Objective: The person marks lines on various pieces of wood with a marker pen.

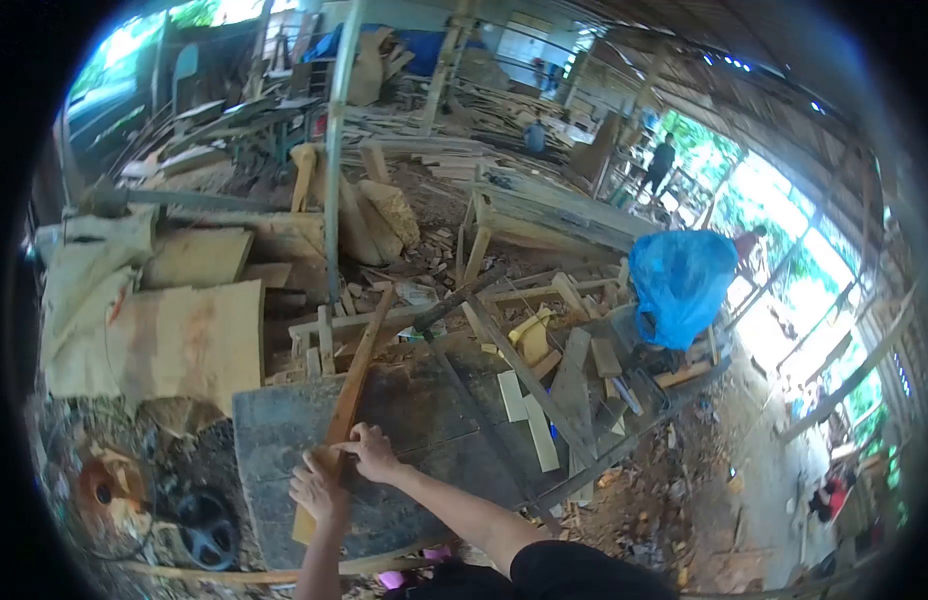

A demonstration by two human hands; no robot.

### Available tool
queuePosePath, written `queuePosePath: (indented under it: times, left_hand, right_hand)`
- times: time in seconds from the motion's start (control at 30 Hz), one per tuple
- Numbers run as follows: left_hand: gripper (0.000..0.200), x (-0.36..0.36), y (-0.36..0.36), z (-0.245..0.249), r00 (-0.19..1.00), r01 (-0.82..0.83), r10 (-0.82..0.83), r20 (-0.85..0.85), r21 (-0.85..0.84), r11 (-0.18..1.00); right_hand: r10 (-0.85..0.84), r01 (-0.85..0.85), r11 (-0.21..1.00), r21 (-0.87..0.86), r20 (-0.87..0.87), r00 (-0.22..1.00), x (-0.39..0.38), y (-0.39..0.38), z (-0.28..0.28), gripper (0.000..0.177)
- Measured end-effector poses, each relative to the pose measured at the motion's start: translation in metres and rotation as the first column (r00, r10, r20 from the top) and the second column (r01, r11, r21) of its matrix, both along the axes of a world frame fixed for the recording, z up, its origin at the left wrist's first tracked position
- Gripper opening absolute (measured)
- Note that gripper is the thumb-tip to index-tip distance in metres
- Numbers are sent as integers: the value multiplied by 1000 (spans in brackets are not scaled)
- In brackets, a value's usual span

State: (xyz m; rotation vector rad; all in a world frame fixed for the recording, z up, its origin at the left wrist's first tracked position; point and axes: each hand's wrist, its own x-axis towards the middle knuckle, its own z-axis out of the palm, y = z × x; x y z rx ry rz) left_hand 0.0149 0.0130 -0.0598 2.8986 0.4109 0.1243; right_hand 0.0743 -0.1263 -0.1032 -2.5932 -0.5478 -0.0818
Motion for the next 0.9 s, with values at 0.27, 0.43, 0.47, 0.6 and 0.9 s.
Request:
queuePosePath:
  times: [0.27, 0.43, 0.47, 0.6, 0.9]
  left_hand:
    - [80, -9, -3, -2, 999, 32, -31, -21, 41, 999]
    - [85, -8, -9, 0, 1000, 18, -18, -2, 46, 999]
    - [86, -8, -10, -2, 1000, 12, -13, 9, 52, 999]
    - [87, -9, -16, 0, 999, 0, -5, 48, 87, 996]
    - [89, -6, -14, -24, 991, 37, -53, 122, 131, 991]
  right_hand:
    - [-18, 108, 935, 338, -258, 966, -27, -19, -18, 22]
    - [-42, 168, 890, 425, -290, 956, -102, -94, 2, 17]
    - [-117, 261, 864, 431, -331, 936, -118, -115, 7, 16]
    - [-454, 593, 721, 358, -402, 795, -169, -199, 36, 17]
    - [-785, 794, 606, -48, 125, 607, -163, -289, -2, 63]
